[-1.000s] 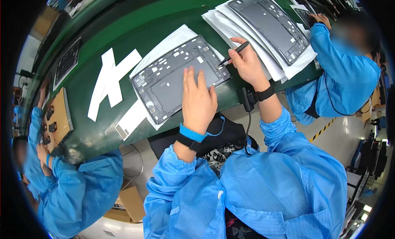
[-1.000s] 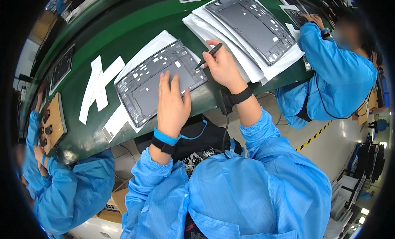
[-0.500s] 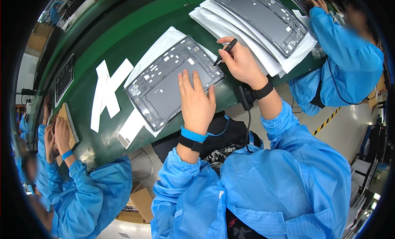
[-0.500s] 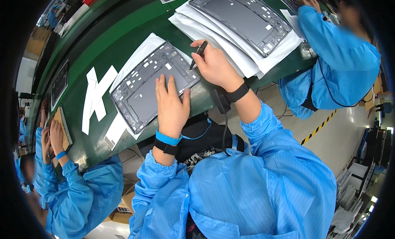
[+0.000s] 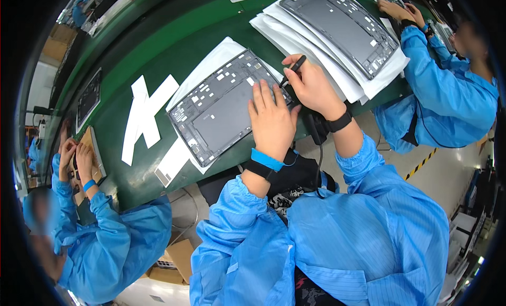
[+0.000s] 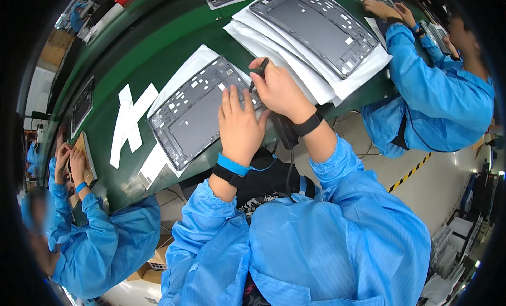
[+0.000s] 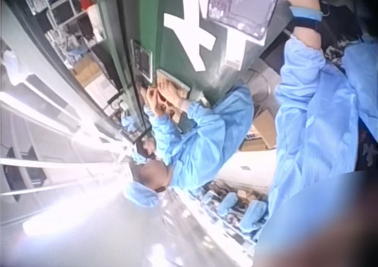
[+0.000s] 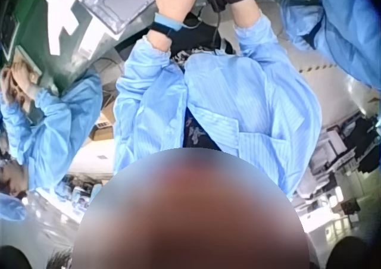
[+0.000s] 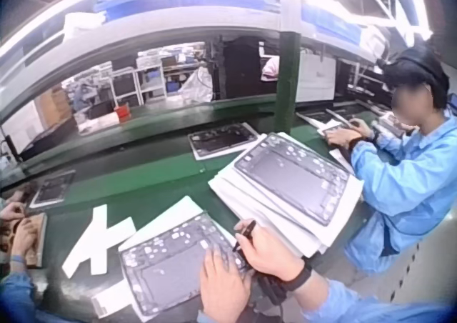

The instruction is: Applying adhesive components and inspecting electronic device chassis on a factory assembly line.

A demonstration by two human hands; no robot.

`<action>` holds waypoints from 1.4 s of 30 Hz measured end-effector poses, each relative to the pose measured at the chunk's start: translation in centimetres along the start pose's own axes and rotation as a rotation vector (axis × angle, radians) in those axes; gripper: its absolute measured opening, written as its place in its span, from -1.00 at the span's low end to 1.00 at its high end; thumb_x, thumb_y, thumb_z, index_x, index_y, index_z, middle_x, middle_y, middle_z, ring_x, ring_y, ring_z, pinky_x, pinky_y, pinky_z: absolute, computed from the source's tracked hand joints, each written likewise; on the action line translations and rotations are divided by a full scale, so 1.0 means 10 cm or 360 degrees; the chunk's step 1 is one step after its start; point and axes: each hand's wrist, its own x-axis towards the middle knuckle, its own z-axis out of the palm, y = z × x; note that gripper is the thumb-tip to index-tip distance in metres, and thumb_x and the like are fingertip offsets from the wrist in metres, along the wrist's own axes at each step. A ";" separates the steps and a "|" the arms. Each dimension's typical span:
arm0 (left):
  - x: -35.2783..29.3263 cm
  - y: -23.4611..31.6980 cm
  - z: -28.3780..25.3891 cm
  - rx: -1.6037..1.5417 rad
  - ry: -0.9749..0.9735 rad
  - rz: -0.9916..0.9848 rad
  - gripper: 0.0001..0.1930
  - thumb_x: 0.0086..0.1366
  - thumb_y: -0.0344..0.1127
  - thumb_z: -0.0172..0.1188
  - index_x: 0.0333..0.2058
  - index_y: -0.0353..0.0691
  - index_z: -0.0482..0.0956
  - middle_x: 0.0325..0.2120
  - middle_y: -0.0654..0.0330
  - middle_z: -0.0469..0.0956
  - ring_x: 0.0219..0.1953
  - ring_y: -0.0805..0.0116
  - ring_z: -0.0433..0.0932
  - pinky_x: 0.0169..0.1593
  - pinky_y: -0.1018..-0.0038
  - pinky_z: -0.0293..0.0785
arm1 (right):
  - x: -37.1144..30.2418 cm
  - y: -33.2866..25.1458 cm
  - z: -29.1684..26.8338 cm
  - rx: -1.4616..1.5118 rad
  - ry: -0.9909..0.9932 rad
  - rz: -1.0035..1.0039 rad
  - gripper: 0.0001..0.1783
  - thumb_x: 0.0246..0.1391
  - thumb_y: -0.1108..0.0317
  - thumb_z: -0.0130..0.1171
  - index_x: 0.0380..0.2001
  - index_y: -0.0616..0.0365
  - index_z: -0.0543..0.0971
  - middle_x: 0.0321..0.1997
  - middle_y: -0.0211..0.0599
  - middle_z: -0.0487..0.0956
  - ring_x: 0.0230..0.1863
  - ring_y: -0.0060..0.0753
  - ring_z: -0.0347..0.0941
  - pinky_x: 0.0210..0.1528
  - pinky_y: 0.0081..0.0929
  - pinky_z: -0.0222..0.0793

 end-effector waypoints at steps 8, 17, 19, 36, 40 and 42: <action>0.14 0.11 -0.17 0.0309 -0.0259 0.0026 -0.30 0.16 0.11 0.25 0.04 -0.45 0.49 0.19 -0.11 0.32 0.31 -0.12 0.18 0.18 -0.10 0.23 | -0.08 -0.15 -0.01 0.0580 0.0360 0.0136 -0.73 0.33 0.28 0.05 -0.18 0.32 0.54 -0.36 -0.21 0.63 -0.33 -0.60 0.54 -0.35 -0.64 0.37; -0.66 -1.37 -0.80 0.0396 0.0097 -0.1171 -0.66 0.25 -0.17 0.20 -0.28 -0.42 0.45 -0.26 -0.17 0.47 -0.17 -0.15 0.45 -0.11 0.03 0.40 | -0.35 -0.07 0.06 -0.0350 -0.0282 -0.0189 -0.60 0.10 0.52 0.10 0.05 0.09 0.51 0.11 -0.04 0.50 0.24 0.07 0.29 0.29 -0.18 0.22; -0.61 -1.50 -0.71 0.0321 0.0075 -0.1098 -0.71 0.25 -0.23 0.17 -0.31 -0.42 0.46 -0.29 -0.18 0.49 -0.16 -0.16 0.45 -0.09 0.03 0.38 | -0.31 -0.08 0.10 -0.0264 -0.0297 -0.0185 -0.60 0.07 0.56 0.11 0.02 0.08 0.52 0.05 -0.07 0.53 0.19 0.05 0.32 0.24 -0.19 0.26; 2.32 -4.51 -0.76 -0.0208 0.0556 -0.0631 -0.75 0.39 -0.30 -0.01 -0.16 -0.40 0.49 -0.26 -0.19 0.57 -0.17 -0.13 0.55 -0.07 0.21 0.43 | -0.27 -0.06 0.04 0.0073 -0.0128 0.0017 -0.63 0.10 0.44 0.15 0.02 0.13 0.55 -0.01 -0.17 0.58 0.01 -0.10 0.44 0.08 -0.29 0.37; 2.63 -5.80 -0.34 -0.0032 0.0258 -0.0627 -0.68 0.38 -0.29 -0.03 -0.08 -0.46 0.47 -0.17 -0.34 0.54 -0.07 -0.32 0.50 -0.02 0.06 0.42 | -0.21 -0.05 0.03 0.0017 -0.0151 0.0079 -0.66 0.07 0.48 0.14 -0.04 0.17 0.56 -0.06 -0.17 0.59 -0.01 -0.11 0.46 0.05 -0.31 0.40; 2.16 -6.91 -0.80 0.0320 0.0180 -0.0765 -0.67 0.37 -0.29 -0.04 -0.03 -0.43 0.44 -0.13 -0.30 0.54 -0.07 -0.28 0.52 0.04 0.09 0.42 | -0.20 -0.04 0.03 0.0171 -0.0244 0.0035 -0.64 0.06 0.44 0.16 -0.02 0.10 0.59 -0.16 -0.16 0.57 -0.07 -0.11 0.46 -0.01 -0.30 0.41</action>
